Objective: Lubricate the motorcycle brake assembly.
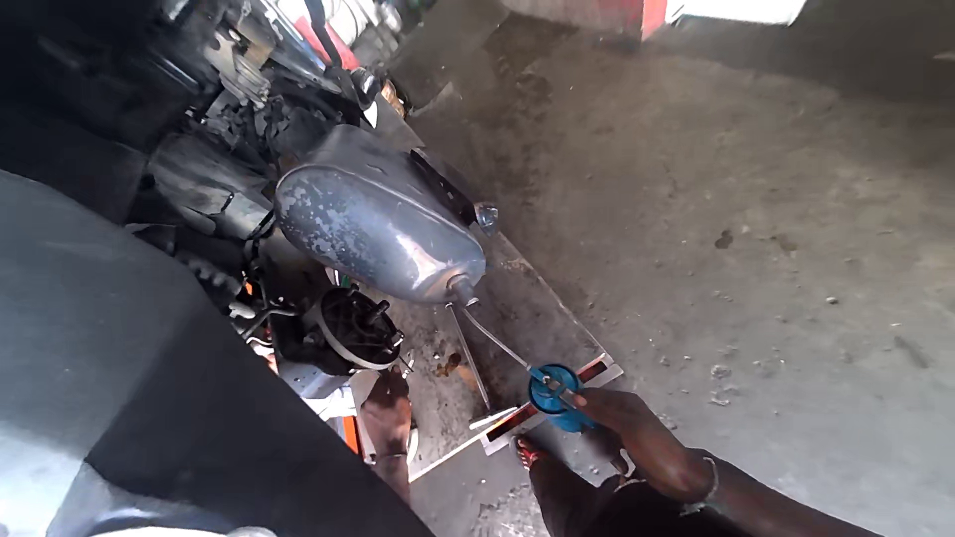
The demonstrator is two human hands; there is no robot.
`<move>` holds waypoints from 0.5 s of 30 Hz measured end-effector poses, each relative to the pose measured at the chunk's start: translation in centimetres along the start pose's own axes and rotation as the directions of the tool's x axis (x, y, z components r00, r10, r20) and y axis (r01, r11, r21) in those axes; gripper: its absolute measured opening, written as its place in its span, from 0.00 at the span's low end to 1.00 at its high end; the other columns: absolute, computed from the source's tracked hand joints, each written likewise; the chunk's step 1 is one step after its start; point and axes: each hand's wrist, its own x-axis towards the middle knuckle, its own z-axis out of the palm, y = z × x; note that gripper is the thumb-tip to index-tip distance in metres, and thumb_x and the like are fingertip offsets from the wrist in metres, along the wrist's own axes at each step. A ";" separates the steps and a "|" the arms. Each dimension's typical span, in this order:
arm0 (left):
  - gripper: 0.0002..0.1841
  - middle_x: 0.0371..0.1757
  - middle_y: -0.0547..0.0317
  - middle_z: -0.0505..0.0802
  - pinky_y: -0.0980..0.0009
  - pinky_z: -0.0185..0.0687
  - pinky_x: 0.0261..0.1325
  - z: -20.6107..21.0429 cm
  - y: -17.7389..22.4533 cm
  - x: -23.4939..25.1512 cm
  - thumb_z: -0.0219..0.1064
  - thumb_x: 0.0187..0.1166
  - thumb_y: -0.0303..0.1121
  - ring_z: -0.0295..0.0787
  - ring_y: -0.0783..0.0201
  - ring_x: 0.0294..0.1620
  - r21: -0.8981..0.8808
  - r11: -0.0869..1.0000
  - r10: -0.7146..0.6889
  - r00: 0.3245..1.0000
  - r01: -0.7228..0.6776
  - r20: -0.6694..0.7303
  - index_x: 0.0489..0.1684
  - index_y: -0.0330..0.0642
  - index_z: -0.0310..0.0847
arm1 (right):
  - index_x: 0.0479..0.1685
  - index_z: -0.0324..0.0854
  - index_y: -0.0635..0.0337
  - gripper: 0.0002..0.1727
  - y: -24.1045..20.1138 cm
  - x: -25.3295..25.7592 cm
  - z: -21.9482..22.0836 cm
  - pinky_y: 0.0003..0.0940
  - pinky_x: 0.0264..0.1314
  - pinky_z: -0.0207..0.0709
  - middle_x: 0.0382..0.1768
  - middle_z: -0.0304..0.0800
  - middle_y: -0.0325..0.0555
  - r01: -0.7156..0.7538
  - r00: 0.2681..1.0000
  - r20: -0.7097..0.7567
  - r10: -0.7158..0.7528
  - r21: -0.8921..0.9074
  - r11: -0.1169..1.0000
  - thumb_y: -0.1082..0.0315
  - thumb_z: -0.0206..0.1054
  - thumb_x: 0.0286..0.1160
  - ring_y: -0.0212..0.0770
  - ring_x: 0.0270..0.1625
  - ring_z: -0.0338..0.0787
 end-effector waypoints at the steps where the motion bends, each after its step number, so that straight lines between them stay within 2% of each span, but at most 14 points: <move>1: 0.19 0.35 0.43 0.93 0.49 0.87 0.44 0.0 0.1 0.0 0.60 0.91 0.38 0.91 0.52 0.32 0.013 1.000 0.018 1.000 -0.018 -0.002 0.47 0.29 0.89 | 0.36 0.82 0.50 0.13 0.0 0.1 -0.1 0.18 0.14 0.70 0.16 0.81 0.29 0.003 1.000 -0.013 -0.003 -0.001 1.000 0.60 0.54 0.85 0.24 0.12 0.76; 4: 0.21 0.40 0.38 0.95 0.39 0.85 0.51 -1.0 -1.1 0.1 0.58 0.92 0.42 0.94 0.43 0.39 0.135 0.988 0.068 0.996 -0.074 0.051 0.58 0.31 0.89 | 0.37 0.82 0.53 0.14 0.1 0.5 0.3 0.18 0.14 0.69 0.15 0.80 0.31 -0.012 0.999 -0.031 0.012 -0.014 1.000 0.62 0.53 0.87 0.25 0.12 0.76; 6: 0.23 0.41 0.38 0.95 0.34 0.83 0.52 -1.6 -2.1 0.1 0.57 0.92 0.46 0.94 0.40 0.40 0.200 0.976 0.070 0.993 -0.089 0.099 0.59 0.34 0.89 | 0.36 0.82 0.54 0.15 0.0 0.5 0.8 0.18 0.14 0.69 0.15 0.80 0.32 -0.029 0.999 -0.015 0.029 -0.007 1.000 0.62 0.52 0.88 0.25 0.12 0.75; 9: 0.22 0.39 0.39 0.95 0.37 0.85 0.50 -1.2 -1.9 0.2 0.57 0.92 0.44 0.94 0.42 0.37 0.149 0.985 0.079 0.995 -0.089 0.066 0.55 0.32 0.90 | 0.34 0.83 0.51 0.15 -0.3 0.3 0.9 0.18 0.14 0.70 0.15 0.80 0.30 0.007 1.000 0.015 -0.007 0.023 1.000 0.60 0.53 0.84 0.24 0.12 0.76; 13: 0.20 0.36 0.43 0.94 0.48 0.89 0.44 -0.4 -0.1 0.1 0.57 0.92 0.39 0.93 0.52 0.32 0.032 0.999 0.013 1.000 -0.014 0.022 0.48 0.29 0.90 | 0.33 0.83 0.50 0.14 -0.3 0.1 -0.2 0.18 0.14 0.70 0.14 0.80 0.30 0.020 1.000 0.001 -0.020 0.032 0.999 0.59 0.55 0.83 0.24 0.12 0.76; 15: 0.19 0.37 0.44 0.94 0.51 0.89 0.43 -0.4 -0.1 -0.1 0.58 0.92 0.39 0.92 0.55 0.32 0.017 1.000 0.018 1.000 -0.018 0.021 0.49 0.29 0.89 | 0.34 0.83 0.52 0.14 0.0 0.4 -0.5 0.19 0.14 0.70 0.15 0.80 0.32 -0.001 1.000 -0.026 0.001 0.017 1.000 0.60 0.55 0.84 0.25 0.13 0.76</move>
